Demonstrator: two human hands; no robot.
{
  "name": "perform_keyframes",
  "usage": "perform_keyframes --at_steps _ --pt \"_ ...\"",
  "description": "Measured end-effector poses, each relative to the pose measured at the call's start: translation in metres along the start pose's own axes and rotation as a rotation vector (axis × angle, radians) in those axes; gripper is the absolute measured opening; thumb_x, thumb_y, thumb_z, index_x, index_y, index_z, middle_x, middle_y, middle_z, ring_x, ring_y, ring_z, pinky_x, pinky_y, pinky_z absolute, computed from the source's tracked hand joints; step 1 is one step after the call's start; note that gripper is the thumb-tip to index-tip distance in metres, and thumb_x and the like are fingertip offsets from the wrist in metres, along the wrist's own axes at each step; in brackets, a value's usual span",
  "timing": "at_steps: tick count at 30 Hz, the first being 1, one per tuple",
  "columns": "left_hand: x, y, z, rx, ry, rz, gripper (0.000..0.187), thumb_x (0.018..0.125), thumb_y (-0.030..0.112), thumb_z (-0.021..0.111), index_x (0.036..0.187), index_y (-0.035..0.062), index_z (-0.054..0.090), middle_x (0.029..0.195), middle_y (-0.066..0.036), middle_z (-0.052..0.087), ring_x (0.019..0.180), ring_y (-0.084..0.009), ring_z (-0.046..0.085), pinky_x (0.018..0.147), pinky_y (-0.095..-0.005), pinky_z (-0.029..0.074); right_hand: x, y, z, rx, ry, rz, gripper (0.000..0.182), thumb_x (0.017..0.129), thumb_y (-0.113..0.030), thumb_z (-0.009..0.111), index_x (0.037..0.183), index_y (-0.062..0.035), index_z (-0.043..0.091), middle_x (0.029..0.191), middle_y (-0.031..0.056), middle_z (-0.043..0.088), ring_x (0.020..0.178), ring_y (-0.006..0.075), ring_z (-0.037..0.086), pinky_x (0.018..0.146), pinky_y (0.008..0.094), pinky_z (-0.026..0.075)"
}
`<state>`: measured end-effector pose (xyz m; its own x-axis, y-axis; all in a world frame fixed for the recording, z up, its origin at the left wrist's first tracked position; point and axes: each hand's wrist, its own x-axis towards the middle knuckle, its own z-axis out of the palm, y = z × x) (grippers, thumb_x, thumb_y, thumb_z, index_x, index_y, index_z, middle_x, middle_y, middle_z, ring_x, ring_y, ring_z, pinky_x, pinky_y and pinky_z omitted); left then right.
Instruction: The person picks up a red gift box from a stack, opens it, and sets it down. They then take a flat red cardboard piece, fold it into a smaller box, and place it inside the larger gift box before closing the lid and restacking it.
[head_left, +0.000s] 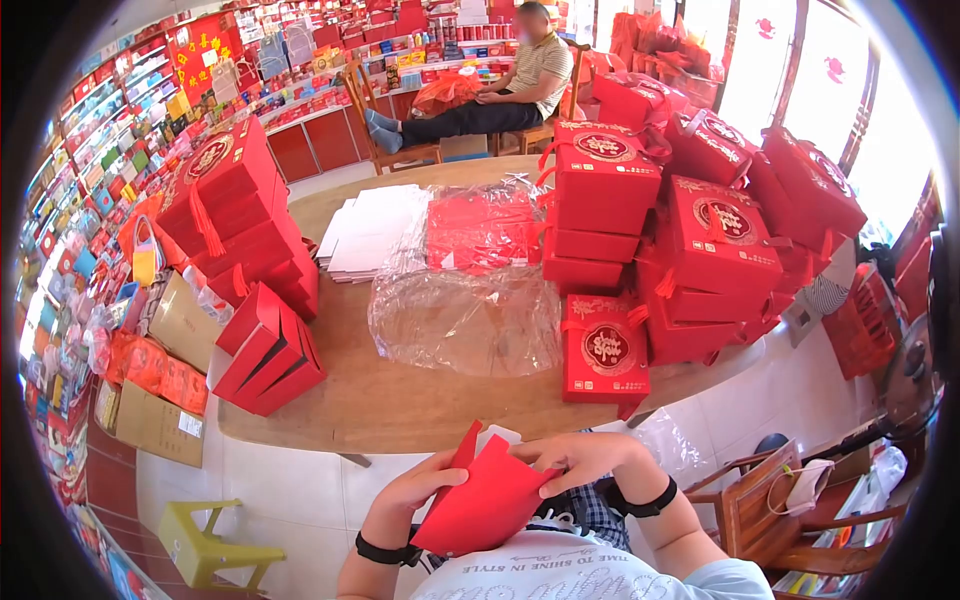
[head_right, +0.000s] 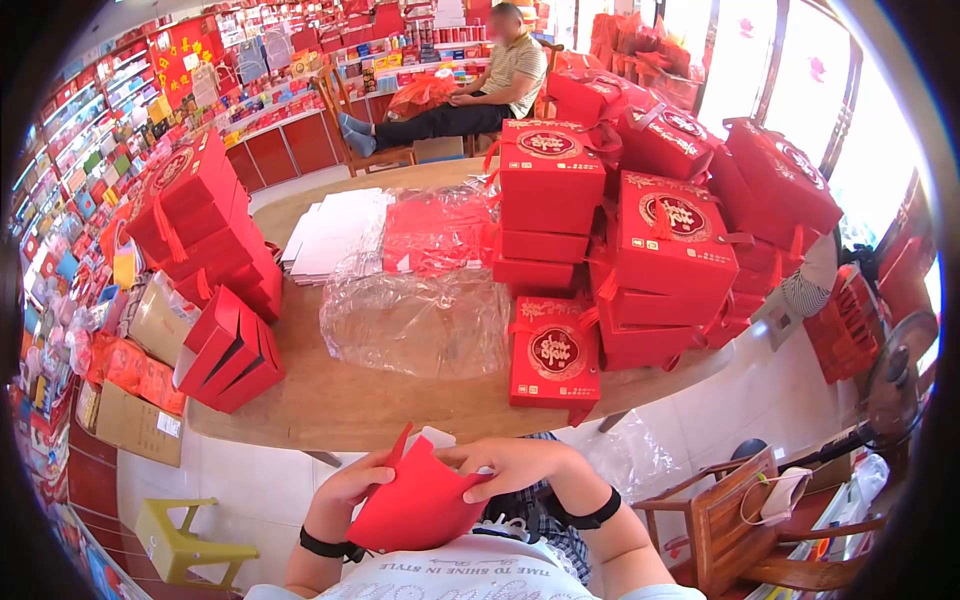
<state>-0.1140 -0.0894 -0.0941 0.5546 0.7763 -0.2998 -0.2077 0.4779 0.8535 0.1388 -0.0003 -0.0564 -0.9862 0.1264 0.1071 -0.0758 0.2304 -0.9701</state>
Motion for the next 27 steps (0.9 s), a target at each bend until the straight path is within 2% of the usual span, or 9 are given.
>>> perform_keyframes --at_steps 5,7,8,10,11,14,20,23,27 --pt "-0.001 0.014 0.003 -0.068 0.200 -0.001 0.058 0.075 0.021 0.069 0.121 -0.0046 0.045 0.108 -0.011 0.058 0.099 -0.0163 0.055 0.087 -0.0276 0.042 -0.004 -0.029 -0.009 0.006 0.055 0.290 0.023 0.080 -0.018 0.063 0.095 -0.0002 0.064 0.135 0.0189 0.039 0.121 0.0321 0.041 0.096 0.0371 0.034" --pt "-0.008 0.029 0.012 0.001 0.423 0.137 0.052 0.072 0.011 0.070 0.117 -0.0039 0.049 0.104 -0.011 0.060 0.094 -0.0163 0.058 0.084 -0.0281 0.045 -0.009 -0.031 -0.006 -0.379 0.493 0.192 0.040 0.079 -0.021 0.064 0.113 -0.0010 0.056 0.135 0.0177 0.038 0.124 0.0307 0.038 0.099 0.0373 0.033" --pt "-0.009 0.030 0.008 0.003 0.422 0.142 0.052 0.072 0.011 0.070 0.117 -0.0039 0.049 0.104 -0.011 0.060 0.094 -0.0163 0.058 0.084 -0.0281 0.045 -0.009 -0.029 -0.003 -0.384 0.493 0.190 0.040 0.079 -0.021 0.064 0.113 -0.0010 0.056 0.135 0.0177 0.038 0.124 0.0307 0.038 0.099 0.0373 0.033" --pt "-0.011 0.029 -0.003 0.075 0.562 0.361 0.044 0.072 0.008 0.070 0.110 -0.0037 0.053 0.100 -0.010 0.061 0.089 -0.0155 0.059 0.080 -0.0282 0.048 -0.010 -0.018 0.011 -0.451 1.037 0.082 0.065 0.077 -0.020 0.067 0.131 -0.0013 0.037 0.137 0.0161 0.034 0.126 0.0272 0.035 0.101 0.0368 0.032" --pt "-0.010 0.033 0.001 0.046 0.591 0.437 0.037 0.071 0.005 0.069 0.104 -0.0037 0.056 0.095 -0.009 0.063 0.085 -0.0151 0.061 0.076 -0.0279 0.049 -0.014 0.020 0.014 -0.101 0.943 -0.028 0.082 0.074 -0.016 0.071 0.138 -0.0025 0.021 0.138 0.0148 0.032 0.128 0.0245 0.033 0.102 0.0370 0.032" --pt "-0.004 0.038 0.013 0.072 0.692 0.464 0.035 0.071 0.003 0.069 0.103 -0.0034 0.057 0.094 -0.009 0.063 0.084 -0.0147 0.061 0.076 -0.0277 0.049 -0.004 0.035 0.032 0.410 0.789 0.063 0.084 0.072 -0.010 0.072 0.138 -0.0031 0.021 0.137 0.0133 0.033 0.129 0.0227 0.031 0.101 0.0375 0.033" --pt "0.001 0.026 0.011 -0.016 0.701 0.523 0.034 0.070 0.000 0.069 0.102 -0.0030 0.057 0.093 -0.009 0.064 0.082 -0.0141 0.061 0.073 -0.0275 0.050 -0.010 0.058 0.017 0.400 0.748 -0.034 0.080 0.075 -0.010 0.070 0.137 -0.0019 0.021 0.130 0.0114 0.041 0.117 0.0180 0.042 0.095 0.0339 0.038" --pt "0.000 0.024 0.012 0.009 0.751 0.546 0.035 0.070 0.000 0.069 0.102 -0.0029 0.057 0.093 -0.009 0.063 0.082 -0.0138 0.061 0.073 -0.0273 0.050 -0.009 0.053 0.025 0.558 0.717 -0.063 0.066 0.077 -0.010 0.067 0.132 -0.0003 0.032 0.120 0.0092 0.050 0.107 0.0143 0.049 0.088 0.0299 0.043" --pt "-0.009 0.023 0.005 0.127 0.790 0.553 0.036 0.070 0.002 0.070 0.103 -0.0026 0.057 0.094 -0.008 0.063 0.084 -0.0136 0.060 0.075 -0.0275 0.049 -0.012 0.053 0.027 0.440 0.957 0.213 0.037 0.079 -0.008 0.064 0.112 0.0022 0.053 0.101 0.0045 0.060 0.090 0.0111 0.057 0.077 0.0259 0.047"
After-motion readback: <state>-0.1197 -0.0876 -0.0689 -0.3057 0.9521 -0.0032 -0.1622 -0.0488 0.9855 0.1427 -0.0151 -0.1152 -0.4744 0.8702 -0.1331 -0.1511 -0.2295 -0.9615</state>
